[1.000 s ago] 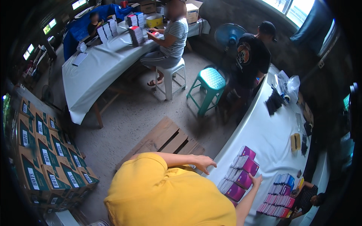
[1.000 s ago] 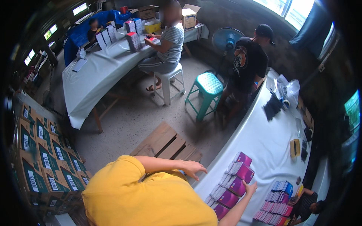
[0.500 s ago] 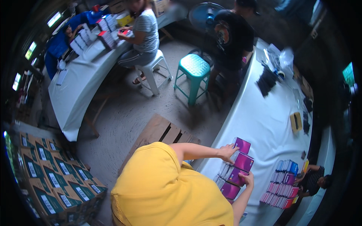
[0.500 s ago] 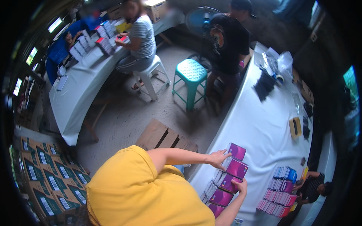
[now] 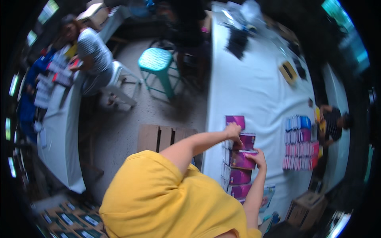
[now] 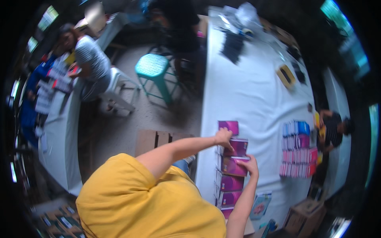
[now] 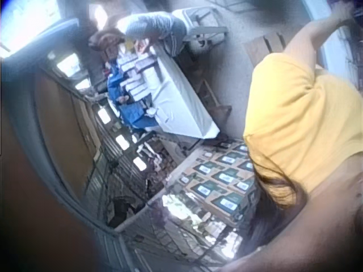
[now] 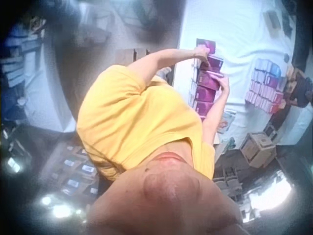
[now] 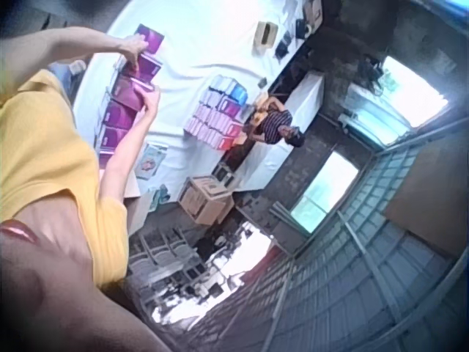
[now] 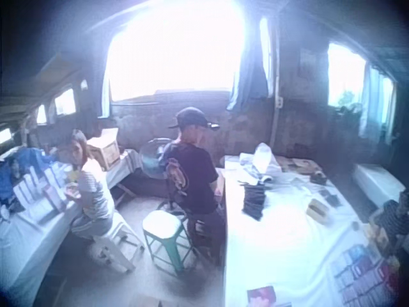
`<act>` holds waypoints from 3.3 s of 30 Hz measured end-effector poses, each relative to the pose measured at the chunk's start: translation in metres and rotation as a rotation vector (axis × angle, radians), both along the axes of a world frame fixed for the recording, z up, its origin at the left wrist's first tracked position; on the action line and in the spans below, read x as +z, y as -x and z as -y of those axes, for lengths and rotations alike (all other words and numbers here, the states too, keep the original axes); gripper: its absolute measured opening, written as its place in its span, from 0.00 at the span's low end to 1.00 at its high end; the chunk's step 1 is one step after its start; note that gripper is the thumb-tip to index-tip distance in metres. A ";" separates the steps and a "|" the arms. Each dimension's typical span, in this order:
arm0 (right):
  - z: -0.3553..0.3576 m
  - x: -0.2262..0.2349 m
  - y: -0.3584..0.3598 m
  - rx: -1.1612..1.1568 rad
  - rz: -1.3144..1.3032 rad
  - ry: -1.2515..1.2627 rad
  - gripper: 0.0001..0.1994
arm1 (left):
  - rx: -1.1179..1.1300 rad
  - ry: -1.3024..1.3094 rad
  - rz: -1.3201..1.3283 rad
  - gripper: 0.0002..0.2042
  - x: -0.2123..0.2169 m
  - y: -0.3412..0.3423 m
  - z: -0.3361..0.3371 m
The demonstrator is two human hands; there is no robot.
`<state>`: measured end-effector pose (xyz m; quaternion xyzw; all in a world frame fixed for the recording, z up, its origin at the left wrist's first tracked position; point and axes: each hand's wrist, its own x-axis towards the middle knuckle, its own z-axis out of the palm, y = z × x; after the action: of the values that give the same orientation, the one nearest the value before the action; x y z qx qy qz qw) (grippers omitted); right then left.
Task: The person places stacks of notebooks into a cardboard box, seals the box with tape, and uses a pen to write on the side of the box.
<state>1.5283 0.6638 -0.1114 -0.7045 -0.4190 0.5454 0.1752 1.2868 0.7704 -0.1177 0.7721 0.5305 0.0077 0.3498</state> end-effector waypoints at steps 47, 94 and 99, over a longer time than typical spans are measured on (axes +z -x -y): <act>0.643 0.017 -0.016 -0.429 1.306 0.276 0.33 | 0.026 2.501 0.952 0.26 0.066 0.019 0.417; 0.552 -0.015 0.033 -0.338 0.415 0.333 0.63 | -0.133 0.586 0.380 0.28 0.105 0.071 0.334; 0.530 0.087 0.023 -0.969 0.626 -0.250 0.22 | -0.090 0.442 0.327 0.31 0.075 0.052 0.291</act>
<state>1.5052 0.1339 -0.0240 -0.9170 -0.1425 0.1158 0.3542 1.2345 0.4794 -0.0425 0.6884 0.4209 0.0006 0.5907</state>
